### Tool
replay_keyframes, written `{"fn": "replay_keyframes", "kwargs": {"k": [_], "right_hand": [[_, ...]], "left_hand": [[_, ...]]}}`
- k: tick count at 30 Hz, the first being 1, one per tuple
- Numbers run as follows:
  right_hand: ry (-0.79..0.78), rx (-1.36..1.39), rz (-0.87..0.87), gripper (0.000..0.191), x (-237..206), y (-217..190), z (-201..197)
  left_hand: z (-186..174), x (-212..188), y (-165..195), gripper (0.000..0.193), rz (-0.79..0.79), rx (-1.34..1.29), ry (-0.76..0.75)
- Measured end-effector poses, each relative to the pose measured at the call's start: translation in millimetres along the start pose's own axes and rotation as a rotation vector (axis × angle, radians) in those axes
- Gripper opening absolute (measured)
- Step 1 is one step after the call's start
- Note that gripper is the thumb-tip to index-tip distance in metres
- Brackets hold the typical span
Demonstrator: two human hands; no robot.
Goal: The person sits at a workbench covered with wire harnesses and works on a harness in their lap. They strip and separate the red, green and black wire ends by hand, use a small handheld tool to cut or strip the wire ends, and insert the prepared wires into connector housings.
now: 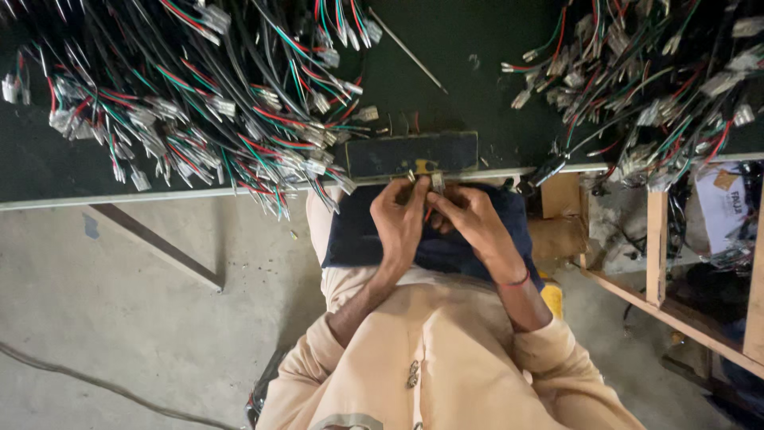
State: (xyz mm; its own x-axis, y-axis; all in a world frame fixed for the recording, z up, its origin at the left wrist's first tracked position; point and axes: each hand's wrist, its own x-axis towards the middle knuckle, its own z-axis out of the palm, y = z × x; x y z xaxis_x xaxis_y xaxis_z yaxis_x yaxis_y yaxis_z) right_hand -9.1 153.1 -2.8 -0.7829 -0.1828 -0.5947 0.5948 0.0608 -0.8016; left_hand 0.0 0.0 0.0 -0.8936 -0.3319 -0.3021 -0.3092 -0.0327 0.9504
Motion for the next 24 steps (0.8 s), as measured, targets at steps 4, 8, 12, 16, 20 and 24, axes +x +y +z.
{"fn": "replay_keyframes", "kwargs": {"k": [4, 8, 12, 16, 20, 24], "right_hand": [[0.044, -0.011, -0.090, 0.020, -8, -32, 14], [0.019, 0.073, -0.179, 0.018, -5, -30, 23], [-0.021, 0.049, -0.202, 0.016, -4, -21, 15], [-0.021, 0.139, -0.166, 0.014, -2, -20, 16], [0.000, 0.197, -0.183, 0.013, -2, -17, 23], [0.042, 0.176, -0.221, 0.014, -2, -18, 29]], "left_hand": [[-10, -7, 20, 0.023, 0.066, 0.097, 0.028], [-26, -13, 18, 0.020, -0.040, -0.052, -0.011], [-37, -16, 10, 0.022, -0.038, -0.113, -0.099], [-38, -16, 8, 0.026, -0.058, -0.224, -0.181], [-43, -7, 6, 0.028, -0.068, -0.239, -0.288], [-50, 9, 7, 0.027, -0.101, -0.128, -0.382]]}}
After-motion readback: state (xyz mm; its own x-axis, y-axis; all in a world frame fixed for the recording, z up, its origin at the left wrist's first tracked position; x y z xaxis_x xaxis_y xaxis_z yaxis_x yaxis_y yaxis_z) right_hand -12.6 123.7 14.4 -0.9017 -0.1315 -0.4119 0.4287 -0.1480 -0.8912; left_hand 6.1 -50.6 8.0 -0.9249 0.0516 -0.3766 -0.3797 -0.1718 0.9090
